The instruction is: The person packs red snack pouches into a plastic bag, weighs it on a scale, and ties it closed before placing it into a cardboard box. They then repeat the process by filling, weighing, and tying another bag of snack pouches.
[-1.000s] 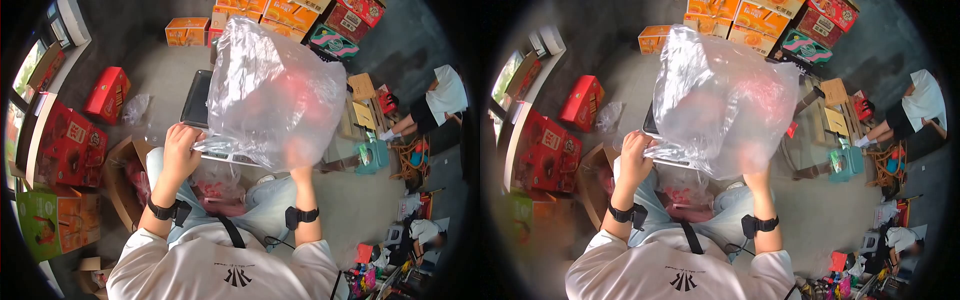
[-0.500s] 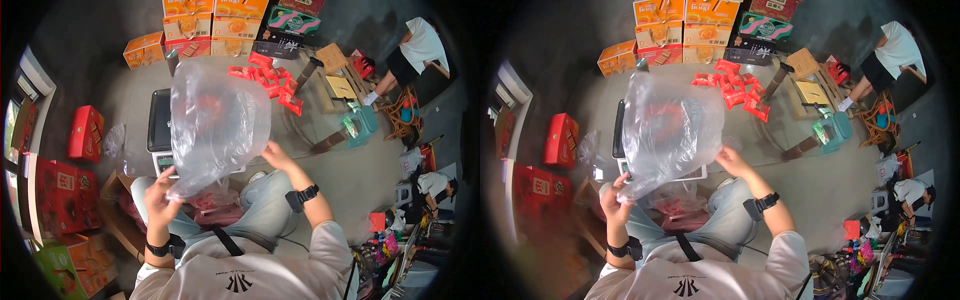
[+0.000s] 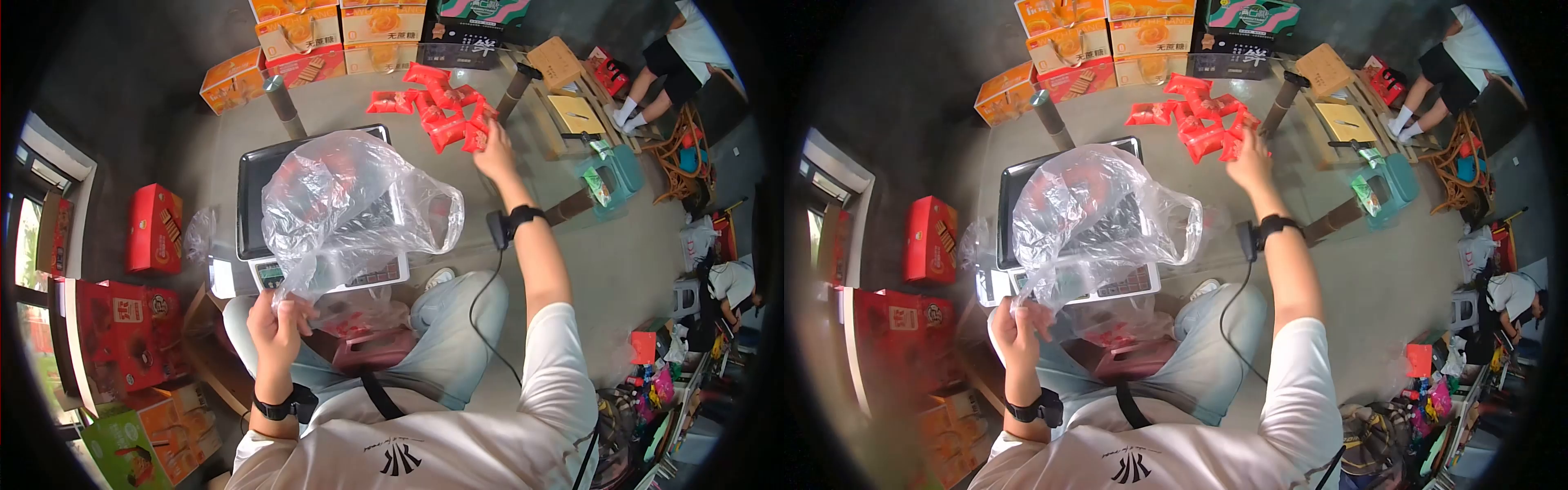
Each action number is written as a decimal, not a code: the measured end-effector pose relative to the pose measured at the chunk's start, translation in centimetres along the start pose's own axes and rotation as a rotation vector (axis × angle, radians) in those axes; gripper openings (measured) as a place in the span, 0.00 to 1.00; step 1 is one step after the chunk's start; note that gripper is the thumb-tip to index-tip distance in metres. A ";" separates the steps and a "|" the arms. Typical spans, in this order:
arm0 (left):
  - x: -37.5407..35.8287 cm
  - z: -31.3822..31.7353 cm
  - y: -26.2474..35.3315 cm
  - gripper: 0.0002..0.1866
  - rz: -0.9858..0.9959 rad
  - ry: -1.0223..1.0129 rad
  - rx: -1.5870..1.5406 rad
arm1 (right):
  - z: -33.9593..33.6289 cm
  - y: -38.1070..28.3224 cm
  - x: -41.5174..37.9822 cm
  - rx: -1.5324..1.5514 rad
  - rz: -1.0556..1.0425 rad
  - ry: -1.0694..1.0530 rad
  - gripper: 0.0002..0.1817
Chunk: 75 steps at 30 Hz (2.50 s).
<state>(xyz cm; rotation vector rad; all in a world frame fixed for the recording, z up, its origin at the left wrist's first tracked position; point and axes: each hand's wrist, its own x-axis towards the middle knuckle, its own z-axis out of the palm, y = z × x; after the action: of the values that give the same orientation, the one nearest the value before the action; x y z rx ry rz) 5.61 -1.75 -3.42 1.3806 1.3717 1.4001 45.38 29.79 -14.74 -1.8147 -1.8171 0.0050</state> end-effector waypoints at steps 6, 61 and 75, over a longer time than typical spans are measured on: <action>0.9 -0.3 0.4 0.20 0.062 0.111 -0.084 | 0.5 3.5 0.3 -0.334 0.204 -0.461 0.41; 2.6 -3.0 2.1 0.21 0.326 0.103 0.207 | -3.5 -31.1 -13.8 0.222 -0.306 -0.102 0.35; 5.2 -4.8 1.4 0.12 0.146 0.274 -0.169 | -8.6 -31.2 -12.2 0.483 -0.202 -0.505 0.26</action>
<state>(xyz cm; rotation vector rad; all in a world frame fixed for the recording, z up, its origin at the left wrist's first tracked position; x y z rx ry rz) 0.36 2.08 -0.36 1.2324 1.3057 1.8130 19.05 12.75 -0.17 -1.3541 -2.0911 0.8177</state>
